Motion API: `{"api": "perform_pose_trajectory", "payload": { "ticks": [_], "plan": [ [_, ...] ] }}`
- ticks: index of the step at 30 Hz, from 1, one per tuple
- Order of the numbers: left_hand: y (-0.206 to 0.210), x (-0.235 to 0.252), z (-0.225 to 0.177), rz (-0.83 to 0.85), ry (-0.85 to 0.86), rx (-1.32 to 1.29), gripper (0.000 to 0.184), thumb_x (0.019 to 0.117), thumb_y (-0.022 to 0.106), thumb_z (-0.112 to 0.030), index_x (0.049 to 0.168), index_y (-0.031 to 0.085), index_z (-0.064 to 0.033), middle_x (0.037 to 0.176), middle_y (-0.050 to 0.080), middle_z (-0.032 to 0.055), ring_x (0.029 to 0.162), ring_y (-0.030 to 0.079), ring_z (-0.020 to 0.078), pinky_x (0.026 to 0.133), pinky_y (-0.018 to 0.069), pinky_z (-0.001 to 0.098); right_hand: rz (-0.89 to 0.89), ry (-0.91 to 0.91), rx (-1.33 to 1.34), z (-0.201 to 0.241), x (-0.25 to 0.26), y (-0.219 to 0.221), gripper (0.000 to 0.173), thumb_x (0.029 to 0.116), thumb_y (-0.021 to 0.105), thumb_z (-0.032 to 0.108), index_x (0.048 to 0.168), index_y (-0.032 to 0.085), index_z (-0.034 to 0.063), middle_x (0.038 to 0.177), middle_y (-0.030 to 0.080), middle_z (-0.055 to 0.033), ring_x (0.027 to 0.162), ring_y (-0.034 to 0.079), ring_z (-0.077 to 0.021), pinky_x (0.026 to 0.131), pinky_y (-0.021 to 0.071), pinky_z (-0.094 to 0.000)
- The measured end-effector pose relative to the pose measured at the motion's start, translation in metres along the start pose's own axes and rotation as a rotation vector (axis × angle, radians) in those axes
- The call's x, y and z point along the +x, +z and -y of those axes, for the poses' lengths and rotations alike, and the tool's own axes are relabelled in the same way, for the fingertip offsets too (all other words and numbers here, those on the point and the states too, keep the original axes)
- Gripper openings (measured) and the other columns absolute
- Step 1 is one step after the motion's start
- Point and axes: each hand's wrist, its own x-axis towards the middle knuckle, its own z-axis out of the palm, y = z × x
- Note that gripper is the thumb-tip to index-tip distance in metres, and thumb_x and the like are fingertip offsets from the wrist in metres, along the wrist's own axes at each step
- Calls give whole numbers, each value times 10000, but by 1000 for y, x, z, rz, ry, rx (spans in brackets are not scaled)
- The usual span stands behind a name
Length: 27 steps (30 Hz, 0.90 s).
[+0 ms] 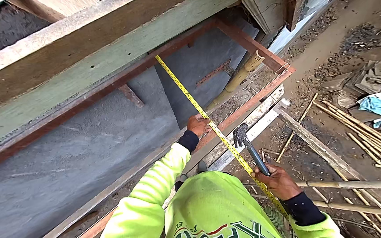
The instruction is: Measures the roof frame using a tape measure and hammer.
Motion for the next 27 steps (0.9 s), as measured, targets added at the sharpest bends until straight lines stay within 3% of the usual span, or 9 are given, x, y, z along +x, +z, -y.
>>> {"api": "perform_pose_trajectory", "payload": {
  "ticks": [27],
  "plan": [
    [-7,1,5,17,12,-39,228,1012,632,-60,1205,554,32,990,692,164,719,712,181,683,621,313,-10,-1,-71,5,-1,3,97,826,776,170,874,704,126,632,586,39,511,507,-64,501,431,-289]
  ]
}}
